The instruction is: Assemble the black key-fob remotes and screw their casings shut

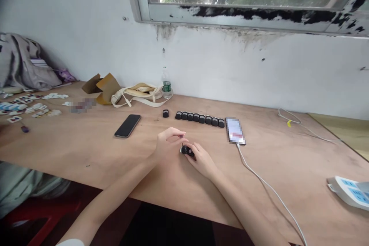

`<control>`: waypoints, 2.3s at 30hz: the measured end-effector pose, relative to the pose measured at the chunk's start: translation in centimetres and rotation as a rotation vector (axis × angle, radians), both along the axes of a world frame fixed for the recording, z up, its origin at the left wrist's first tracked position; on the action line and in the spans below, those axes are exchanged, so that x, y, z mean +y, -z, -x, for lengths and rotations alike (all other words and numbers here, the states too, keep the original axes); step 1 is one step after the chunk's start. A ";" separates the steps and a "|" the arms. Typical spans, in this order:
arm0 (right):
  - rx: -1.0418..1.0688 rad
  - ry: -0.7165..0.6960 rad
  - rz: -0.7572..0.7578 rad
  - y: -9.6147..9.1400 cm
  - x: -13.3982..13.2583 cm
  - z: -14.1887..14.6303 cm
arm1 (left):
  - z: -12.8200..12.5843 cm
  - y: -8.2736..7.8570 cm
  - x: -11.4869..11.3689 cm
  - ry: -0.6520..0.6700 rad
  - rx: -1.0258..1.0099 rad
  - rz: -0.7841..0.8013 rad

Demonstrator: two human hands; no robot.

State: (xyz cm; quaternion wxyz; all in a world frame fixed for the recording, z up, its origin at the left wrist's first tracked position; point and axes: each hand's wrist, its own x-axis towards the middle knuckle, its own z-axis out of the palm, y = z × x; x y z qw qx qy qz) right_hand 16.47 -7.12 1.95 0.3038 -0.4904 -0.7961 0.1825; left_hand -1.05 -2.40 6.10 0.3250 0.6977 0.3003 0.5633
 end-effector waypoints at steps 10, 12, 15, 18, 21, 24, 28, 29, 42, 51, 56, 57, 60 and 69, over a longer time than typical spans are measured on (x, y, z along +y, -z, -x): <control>-0.025 0.021 -0.008 0.2 0.0 0.0 | 0.0 0.0 0.5 0.020 0.011 0.027; -0.035 0.012 -0.024 0.3 0.1 -0.1 | 0.0 0.0 0.5 0.005 -0.030 0.023; -0.040 0.014 -0.024 0.3 0.1 -0.1 | 0.0 0.0 0.6 0.041 -0.098 0.081; -0.035 0.026 0.000 0.1 0.0 0.1 | -0.1 0.0 0.7 0.089 -0.103 0.134; -0.020 0.027 0.008 -0.1 -0.1 0.2 | -0.1 -0.3 0.6 0.129 -0.093 0.161; -0.024 0.018 0.010 0.0 -0.1 0.1 | 0.0 -0.6 0.3 0.144 -0.053 0.192; -0.043 0.016 -0.010 0.1 0.0 0.1 | 0.0 -0.6 0.2 0.102 -0.041 0.140; -0.044 0.014 -0.013 0.1 0.0 0.0 | 0.0 -0.5 0.2 0.087 -0.058 0.126; -0.018 0.000 0.017 -0.3 -0.1 0.1 | -0.1 -0.3 0.4 0.135 -0.036 0.199; -0.013 -0.009 0.022 0.0 0.0 0.0 | -0.1 -0.1 0.4 0.048 -0.071 0.159; -0.024 -0.009 0.040 -0.1 0.0 0.0 | 0.2 -0.6 0.5 0.188 -0.066 0.205; -0.024 -0.006 0.039 0.0 0.0 0.0 | 0.3 -0.7 0.5 0.199 -0.060 0.210; -0.019 0.007 0.030 0.2 0.1 -0.1 | 0.3 -0.9 0.4 0.165 -0.011 0.153; -0.016 -0.004 0.026 0.1 -0.1 0.0 | 0.0 0.0 0.9 0.087 -0.084 0.144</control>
